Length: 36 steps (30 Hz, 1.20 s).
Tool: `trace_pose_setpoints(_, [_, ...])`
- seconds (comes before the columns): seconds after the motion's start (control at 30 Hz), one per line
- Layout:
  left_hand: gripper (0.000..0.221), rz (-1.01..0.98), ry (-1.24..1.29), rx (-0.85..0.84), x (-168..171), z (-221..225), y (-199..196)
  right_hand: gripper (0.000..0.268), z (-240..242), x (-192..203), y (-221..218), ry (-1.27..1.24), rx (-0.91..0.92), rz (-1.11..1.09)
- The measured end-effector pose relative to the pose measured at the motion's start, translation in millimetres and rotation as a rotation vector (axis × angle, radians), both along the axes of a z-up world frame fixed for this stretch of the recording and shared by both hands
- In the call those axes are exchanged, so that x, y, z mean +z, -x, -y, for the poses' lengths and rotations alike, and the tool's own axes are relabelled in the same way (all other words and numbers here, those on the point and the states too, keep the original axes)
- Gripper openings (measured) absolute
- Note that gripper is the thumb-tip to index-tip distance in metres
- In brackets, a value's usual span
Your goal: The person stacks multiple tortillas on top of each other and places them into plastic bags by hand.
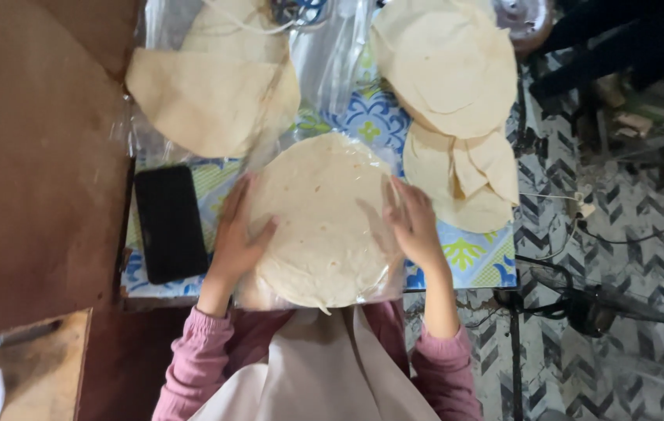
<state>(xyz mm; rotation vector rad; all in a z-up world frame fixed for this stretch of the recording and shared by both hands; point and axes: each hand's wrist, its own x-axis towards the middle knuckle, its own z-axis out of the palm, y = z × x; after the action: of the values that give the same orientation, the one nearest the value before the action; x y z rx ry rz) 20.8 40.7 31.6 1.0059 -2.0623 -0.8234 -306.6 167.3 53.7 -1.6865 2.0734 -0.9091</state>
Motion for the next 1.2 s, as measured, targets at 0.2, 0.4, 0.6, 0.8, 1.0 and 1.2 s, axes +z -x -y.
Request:
trace_pose_setpoints(0.2, [0.076, -0.043, 0.054, 0.000, -2, 1, 0, 0.055, 83, -5, 85, 0.199, -0.196, -0.246])
trace_pose_setpoints(0.4, [0.074, -0.031, 0.036, 0.015, 1, 0, 2, 0.084, 207, -17, 108, 0.170, -0.064, -0.502])
trace_pose_setpoints(0.6, [0.075, -0.018, -0.001, 0.035, 6, 0, 4, 0.049, 270, -97, 135, 0.109, -0.144, -0.755])
trace_pose_setpoints(0.8, [0.077, -0.011, -0.042, 0.025, 20, 1, 4, 0.029, 268, -51, 138, 0.085, -0.221, -0.276])
trace_pose_setpoints(1.0, [0.074, -0.016, -0.040, 0.024, 19, 0, 3, 0.046, 237, -96, 334, 0.658, -0.430, 1.291])
trace_pose_setpoints(1.2, [0.073, -0.034, -0.010, -0.007, 15, 0, 2, 0.074, 113, 92, 307, 0.796, -0.121, 0.945])
